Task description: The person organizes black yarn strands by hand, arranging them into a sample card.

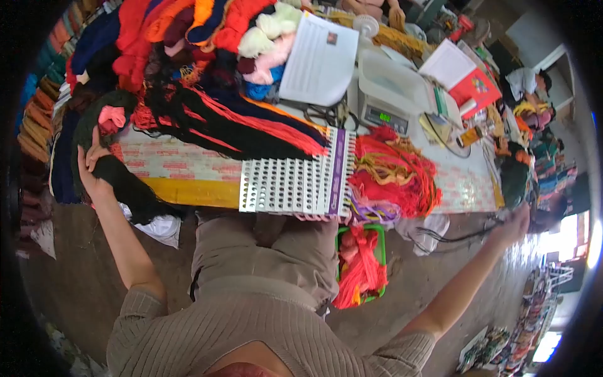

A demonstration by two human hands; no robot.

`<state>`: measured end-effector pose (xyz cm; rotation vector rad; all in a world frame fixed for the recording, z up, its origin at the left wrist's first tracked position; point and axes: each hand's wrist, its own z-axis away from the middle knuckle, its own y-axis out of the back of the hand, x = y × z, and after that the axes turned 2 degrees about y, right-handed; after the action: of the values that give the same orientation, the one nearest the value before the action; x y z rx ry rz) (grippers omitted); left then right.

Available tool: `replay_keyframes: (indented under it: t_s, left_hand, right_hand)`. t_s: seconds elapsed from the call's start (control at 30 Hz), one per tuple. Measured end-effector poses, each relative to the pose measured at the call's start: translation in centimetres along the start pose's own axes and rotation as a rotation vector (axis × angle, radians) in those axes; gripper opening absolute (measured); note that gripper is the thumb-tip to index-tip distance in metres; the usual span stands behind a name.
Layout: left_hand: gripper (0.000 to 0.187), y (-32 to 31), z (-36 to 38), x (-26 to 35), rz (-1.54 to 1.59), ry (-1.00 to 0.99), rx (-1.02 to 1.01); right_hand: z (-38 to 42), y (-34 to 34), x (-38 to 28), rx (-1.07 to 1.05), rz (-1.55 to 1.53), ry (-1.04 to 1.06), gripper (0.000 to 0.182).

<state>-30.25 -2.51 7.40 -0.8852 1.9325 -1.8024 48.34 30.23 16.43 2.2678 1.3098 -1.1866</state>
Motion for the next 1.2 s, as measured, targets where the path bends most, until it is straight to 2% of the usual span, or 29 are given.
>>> replay_keyframes:
  t_s: [0.03,0.07,0.1,0.13,0.17,0.2,0.23,0.27,0.3,0.33,0.37,0.4,0.47,0.53,0.77,0.8,0.87,0.9,1.0,1.03,1.1,1.2]
  left_hand:
    - [0.051,-1.0,-0.3,-2.6,0.000,0.058,-0.053]
    - [0.048,-1.8,-0.4,-5.7,-0.046,0.111,-0.166]
    - [0.037,-2.1,-0.5,-8.5,0.034,0.232,-0.167]
    - [0.023,-3.4,-0.2,-11.8,0.011,0.306,-0.096]
    - [0.016,-3.9,-0.2,-14.7,-0.095,0.387,-0.066]
    - [0.017,-4.4,0.0,-17.8,-0.288,0.407,0.011]
    - [0.018,-4.5,0.0,-20.5,-0.473,0.444,0.086]
    - [0.021,-4.8,0.5,-23.1,-0.632,0.505,0.040]
    - [0.025,-4.5,0.3,-25.2,-0.588,0.686,0.010]
    - [0.034,-4.1,0.5,-27.4,-0.618,0.794,0.034]
    - [0.036,-3.4,0.4,-29.4,-0.607,0.920,-0.023]
    - [0.037,-2.9,0.4,-31.3,-0.600,1.041,-0.001]
    - [0.036,-0.9,0.6,-34.7,-0.633,1.212,0.124]
    - [0.037,0.4,0.9,-36.8,-0.646,1.322,0.201]
    - [0.030,1.7,0.9,-39.7,-0.831,1.359,0.248]
    - [0.024,2.7,0.6,-40.1,-0.793,1.376,0.212]
    - [0.027,2.6,0.4,-40.4,-0.896,1.442,0.138]
    - [0.024,2.6,0.9,-40.7,-1.021,1.351,0.083]
    - [0.016,3.8,0.9,-41.7,-1.159,1.246,-0.130]
    - [0.013,5.6,0.6,-42.3,-1.141,1.224,-0.147]
    - [0.012,6.3,0.5,-43.0,-1.191,1.166,-0.110]
    - [0.014,6.1,0.2,-43.4,-1.219,1.194,-0.082]
  right_hand:
    - [2.3,-2.4,-0.2,-0.132,0.076,0.091,0.020]
    - [4.4,-4.3,0.4,-0.210,0.173,0.069,0.020]
    - [6.8,-6.2,0.7,-0.333,0.307,0.055,0.022]
    - [11.2,-9.9,-1.9,-0.430,0.259,0.065,0.024]
    - [12.5,-10.0,0.4,-0.646,0.256,-0.109,0.025]
    - [15.3,-11.9,1.0,-0.751,0.230,-0.165,0.022]
    - [18.1,-13.3,1.8,-0.844,0.237,-0.079,0.020]
    - [20.6,-15.1,1.3,-0.956,0.173,-0.092,0.023]
    - [23.0,-16.4,1.3,-1.021,0.184,-0.171,0.026]
    - [25.1,-17.4,3.0,-1.073,0.068,-0.268,0.029]
    - [26.6,-18.3,3.6,-1.163,0.086,-0.319,0.031]
    - [27.8,-19.3,3.2,-1.170,0.119,-0.380,0.024]
    - [30.0,-20.3,5.9,-1.143,0.076,-0.385,0.014]
    - [31.0,-20.5,6.6,-1.118,0.144,-0.352,0.013]
    - [31.7,-20.3,7.4,-1.050,0.178,-0.273,0.013]
    - [31.7,-20.3,7.4,-1.031,0.172,-0.262,0.013]
    - [31.6,-20.3,7.1,-1.009,0.144,-0.263,0.012]
    - [31.6,-20.3,7.1,-0.998,0.139,-0.234,0.012]
    - [31.3,-20.3,6.3,-1.028,0.120,-0.345,0.012]
    - [31.5,-20.3,7.3,-1.056,0.135,-0.284,0.011]
    - [31.2,-20.5,6.8,-1.122,0.115,-0.313,0.012]
    - [30.6,-20.9,7.4,-1.186,0.004,-0.477,0.013]
